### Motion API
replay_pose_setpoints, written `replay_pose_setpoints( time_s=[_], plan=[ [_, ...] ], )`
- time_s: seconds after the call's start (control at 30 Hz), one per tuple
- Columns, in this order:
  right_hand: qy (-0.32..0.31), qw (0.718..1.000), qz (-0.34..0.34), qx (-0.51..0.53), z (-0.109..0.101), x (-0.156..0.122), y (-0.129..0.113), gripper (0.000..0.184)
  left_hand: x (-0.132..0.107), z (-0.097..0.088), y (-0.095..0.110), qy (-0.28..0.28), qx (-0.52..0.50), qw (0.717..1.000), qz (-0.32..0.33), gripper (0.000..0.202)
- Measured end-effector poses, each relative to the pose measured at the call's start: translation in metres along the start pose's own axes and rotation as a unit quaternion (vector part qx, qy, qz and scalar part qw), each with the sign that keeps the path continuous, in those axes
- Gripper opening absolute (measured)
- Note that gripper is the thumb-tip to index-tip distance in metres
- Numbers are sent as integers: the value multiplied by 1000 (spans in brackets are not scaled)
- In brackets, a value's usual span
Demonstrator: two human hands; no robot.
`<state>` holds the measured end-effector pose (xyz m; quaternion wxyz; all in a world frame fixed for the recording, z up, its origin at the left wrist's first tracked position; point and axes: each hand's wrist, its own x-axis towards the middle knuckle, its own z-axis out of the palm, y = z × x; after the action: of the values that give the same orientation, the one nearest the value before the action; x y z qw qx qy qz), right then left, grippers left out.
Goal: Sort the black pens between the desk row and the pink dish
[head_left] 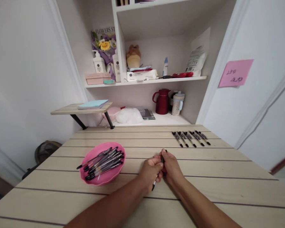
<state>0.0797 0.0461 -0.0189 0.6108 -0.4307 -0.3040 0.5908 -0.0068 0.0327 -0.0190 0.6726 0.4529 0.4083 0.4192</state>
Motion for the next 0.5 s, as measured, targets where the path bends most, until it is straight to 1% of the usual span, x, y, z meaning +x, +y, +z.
replay_pose_setpoints(
  time_s=[0.1, 0.23, 0.3, 0.33, 0.43, 0.5],
  plan=[
    [23, 999, 27, -9, 1, 0, -6, 35, -4, 1, 2, -11, -2, 1000, -11, 28],
    [-28, 998, 45, 22, -1, 2, -11, 34, -6, -1, 4, -14, -6, 1000, -14, 21],
    [-37, 997, 33, 64, -6, 5, -13, 33, -7, -4, 5, -22, -12, 999, -25, 24],
    [-30, 996, 22, 85, -8, 8, -15, 31, -7, -5, 5, -30, -16, 999, -32, 25],
    [14, 990, -16, 141, -18, 17, -20, 27, -8, -8, 6, -58, -26, 997, -45, 28],
    [30, 986, -35, 162, -24, 22, -22, 24, -9, -9, 6, -63, -32, 996, -47, 27]
  ],
)
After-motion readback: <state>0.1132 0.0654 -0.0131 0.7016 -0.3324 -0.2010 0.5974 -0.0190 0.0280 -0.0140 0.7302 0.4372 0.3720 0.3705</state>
